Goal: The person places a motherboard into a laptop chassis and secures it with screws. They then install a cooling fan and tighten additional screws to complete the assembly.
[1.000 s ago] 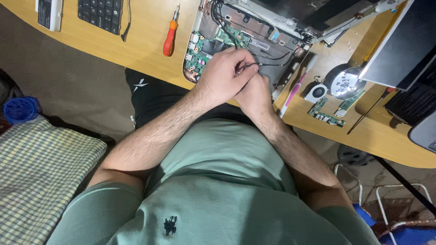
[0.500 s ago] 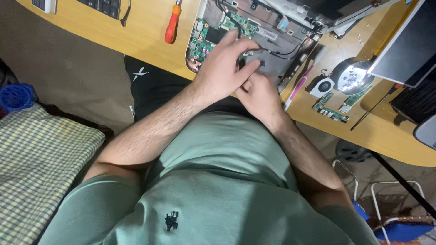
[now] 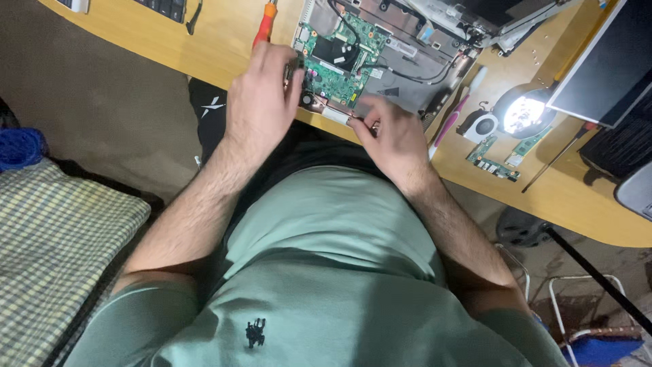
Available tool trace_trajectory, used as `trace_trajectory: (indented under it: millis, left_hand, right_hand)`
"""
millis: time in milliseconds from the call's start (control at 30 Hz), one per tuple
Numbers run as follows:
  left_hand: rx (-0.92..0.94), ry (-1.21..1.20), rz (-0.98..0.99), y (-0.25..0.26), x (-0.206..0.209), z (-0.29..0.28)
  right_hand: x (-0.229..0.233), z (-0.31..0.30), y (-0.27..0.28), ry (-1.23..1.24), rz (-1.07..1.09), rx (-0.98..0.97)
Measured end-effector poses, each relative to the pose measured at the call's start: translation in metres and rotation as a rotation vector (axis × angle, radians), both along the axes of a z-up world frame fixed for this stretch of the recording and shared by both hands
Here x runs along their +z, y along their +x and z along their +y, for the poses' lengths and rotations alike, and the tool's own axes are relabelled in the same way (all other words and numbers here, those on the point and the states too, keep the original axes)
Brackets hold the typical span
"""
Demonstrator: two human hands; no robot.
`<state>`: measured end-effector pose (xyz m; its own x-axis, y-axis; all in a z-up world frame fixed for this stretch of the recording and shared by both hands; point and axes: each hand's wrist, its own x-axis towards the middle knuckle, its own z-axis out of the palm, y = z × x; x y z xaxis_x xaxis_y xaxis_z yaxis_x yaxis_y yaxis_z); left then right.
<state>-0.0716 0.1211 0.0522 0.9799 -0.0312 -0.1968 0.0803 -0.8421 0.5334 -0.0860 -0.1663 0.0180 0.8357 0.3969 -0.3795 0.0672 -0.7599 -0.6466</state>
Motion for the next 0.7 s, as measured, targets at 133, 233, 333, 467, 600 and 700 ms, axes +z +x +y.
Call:
trace_trajectory:
  millis: [133,233,333,467,600,700]
  left_hand:
    - [0.043,0.023,-0.018,0.003,-0.021,0.001]
    - [0.060,0.044,-0.004,0.003,-0.029,-0.002]
    - [0.070,0.038,0.015,0.002,-0.032,-0.006]
    - [0.102,-0.046,-0.005,0.002,-0.029,-0.007]
    - [0.107,-0.215,0.004,-0.003,-0.033,-0.004]
    - [0.114,-0.173,-0.064,-0.016,-0.056,-0.003]
  right_hand:
    - [0.000,0.000,-0.001,-0.024,0.023,-0.070]
    - [-0.019,-0.003,-0.006,-0.165,-0.108,0.018]
    - [-0.040,-0.010,-0.012,-0.259,-0.169,0.040]
    - [-0.054,-0.019,-0.018,-0.151,-0.435,0.089]
    - [-0.048,-0.020,-0.017,-0.092,-0.335,0.010]
    - [-0.029,-0.016,-0.018,-0.069,-0.208,-0.104]
